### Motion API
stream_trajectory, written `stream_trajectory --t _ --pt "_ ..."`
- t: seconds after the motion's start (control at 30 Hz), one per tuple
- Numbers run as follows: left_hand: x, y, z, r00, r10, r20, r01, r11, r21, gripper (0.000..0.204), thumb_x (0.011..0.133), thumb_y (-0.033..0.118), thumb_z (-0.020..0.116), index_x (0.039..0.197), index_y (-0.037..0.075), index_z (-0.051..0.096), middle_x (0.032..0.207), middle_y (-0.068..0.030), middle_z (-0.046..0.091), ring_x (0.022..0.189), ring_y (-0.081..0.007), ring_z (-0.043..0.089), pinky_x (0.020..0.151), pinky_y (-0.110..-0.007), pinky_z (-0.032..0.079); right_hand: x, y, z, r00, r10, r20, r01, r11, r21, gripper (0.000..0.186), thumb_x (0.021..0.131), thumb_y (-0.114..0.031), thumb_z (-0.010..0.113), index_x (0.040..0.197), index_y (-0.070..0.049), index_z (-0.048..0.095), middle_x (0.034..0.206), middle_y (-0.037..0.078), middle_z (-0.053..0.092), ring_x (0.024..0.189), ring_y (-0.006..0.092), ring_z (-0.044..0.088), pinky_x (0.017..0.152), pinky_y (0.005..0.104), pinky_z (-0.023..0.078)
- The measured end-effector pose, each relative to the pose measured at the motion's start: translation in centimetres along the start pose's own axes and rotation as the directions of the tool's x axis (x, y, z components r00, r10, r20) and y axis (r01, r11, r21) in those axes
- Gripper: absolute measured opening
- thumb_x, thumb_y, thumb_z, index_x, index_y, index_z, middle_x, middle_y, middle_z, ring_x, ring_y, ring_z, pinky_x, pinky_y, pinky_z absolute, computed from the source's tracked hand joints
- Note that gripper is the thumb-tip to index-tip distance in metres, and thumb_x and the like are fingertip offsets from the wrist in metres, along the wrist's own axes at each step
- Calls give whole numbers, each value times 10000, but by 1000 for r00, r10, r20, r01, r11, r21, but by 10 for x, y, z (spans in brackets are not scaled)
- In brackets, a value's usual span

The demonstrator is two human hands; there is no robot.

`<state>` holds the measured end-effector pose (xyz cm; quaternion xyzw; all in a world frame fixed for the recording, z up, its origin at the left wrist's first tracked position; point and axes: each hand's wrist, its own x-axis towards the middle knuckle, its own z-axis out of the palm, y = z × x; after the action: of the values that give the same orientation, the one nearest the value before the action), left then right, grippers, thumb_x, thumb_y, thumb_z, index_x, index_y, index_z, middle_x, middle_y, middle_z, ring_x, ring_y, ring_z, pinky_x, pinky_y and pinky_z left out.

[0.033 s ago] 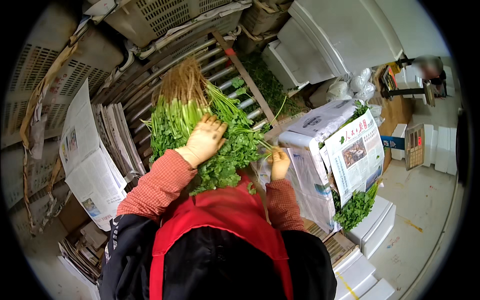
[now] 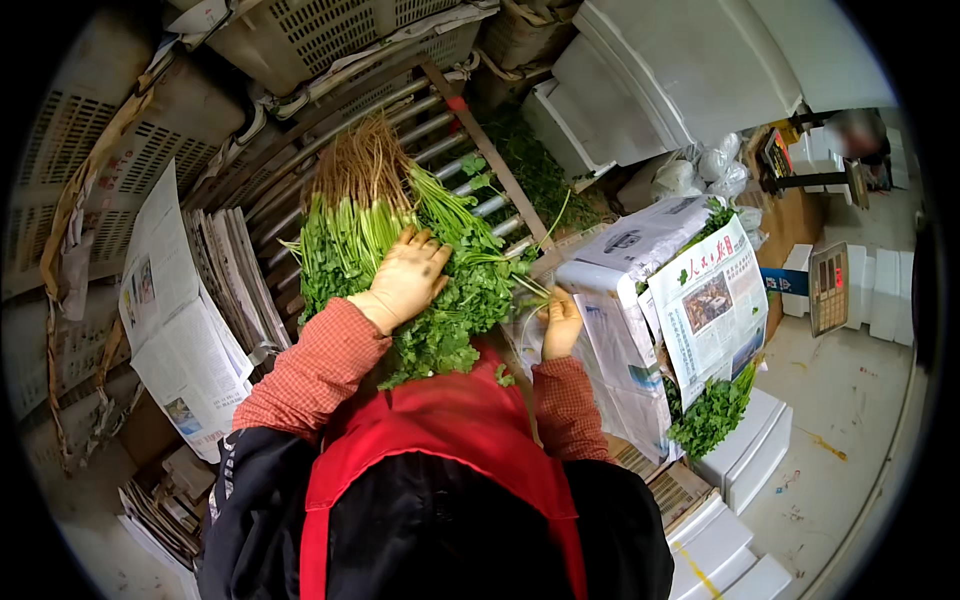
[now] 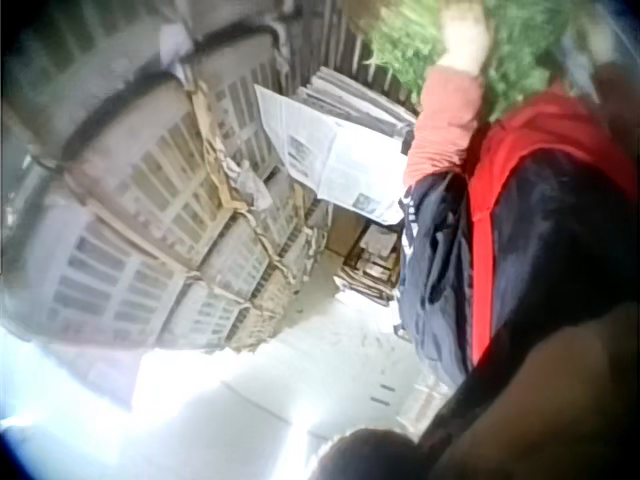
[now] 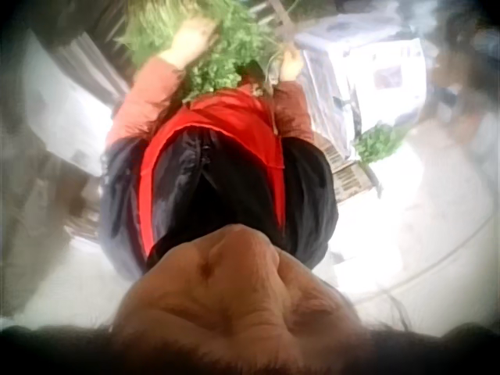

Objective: The person gathers leafy green vegetables, aligns them into bundles, and ties them with thin strips. The person places the tied bundles into a plastic crate and repeats the process with additional greens.

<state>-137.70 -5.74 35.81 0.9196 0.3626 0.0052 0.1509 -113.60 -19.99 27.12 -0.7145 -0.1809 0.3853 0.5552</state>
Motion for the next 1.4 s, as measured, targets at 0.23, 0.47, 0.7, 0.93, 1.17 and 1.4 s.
stream_trajectory --t 0.23,0.47,0.7,0.93,1.17,1.4 --pt "39 24 -13 996 -50 -78 15 918 -396 354 848 213 549 1153 35 523 1056 -164 605 989 -325 575 874 -386 453 7 -34 24 954 -283 104 298 935 -191 233 848 -73 570 1078 -67 610 757 16 593 565 74 466 509 218 396" --pt "92 10 37 987 -65 -146 25 965 -261 380 894 243 481 1219 46 483 1202 -188 523 1136 -322 485 1042 -447 279 18 -44 77 796 -243 554 605 291 -741 303 801 -244 577 1088 -148 560 822 134 648 702 332 621 625 433 481" --pt "58 -11 24 977 -101 187 121 988 -100 309 903 292 441 889 43 623 869 -139 632 909 -303 578 967 -452 334 -1 -78 11 677 -143 722 728 280 -626 165 801 -257 581 902 -134 622 748 120 641 651 310 623 582 426 483" --pt "38 -9 16 976 56 208 -86 987 137 272 840 279 515 921 45 628 936 -137 615 963 -296 564 988 -460 342 77 -201 -86 787 -443 429 543 170 -822 180 776 -146 607 941 -75 614 734 160 634 667 337 621 609 411 494" --pt "5 -3 -1 989 -4 -146 18 996 91 482 815 287 568 1202 12 483 1276 -202 424 1201 -329 394 1030 -446 283 99 -188 38 590 -497 636 788 184 -588 471 751 -152 651 1200 -85 527 1111 145 590 1019 289 561 868 368 447" --pt "-33 -21 -12 986 -86 -145 98 992 78 258 782 263 607 747 8 595 742 -127 588 868 -293 553 971 -425 346 90 -110 201 690 -77 720 517 748 -416 419 812 -290 615 1144 -38 569 991 158 643 879 281 622 767 333 477"
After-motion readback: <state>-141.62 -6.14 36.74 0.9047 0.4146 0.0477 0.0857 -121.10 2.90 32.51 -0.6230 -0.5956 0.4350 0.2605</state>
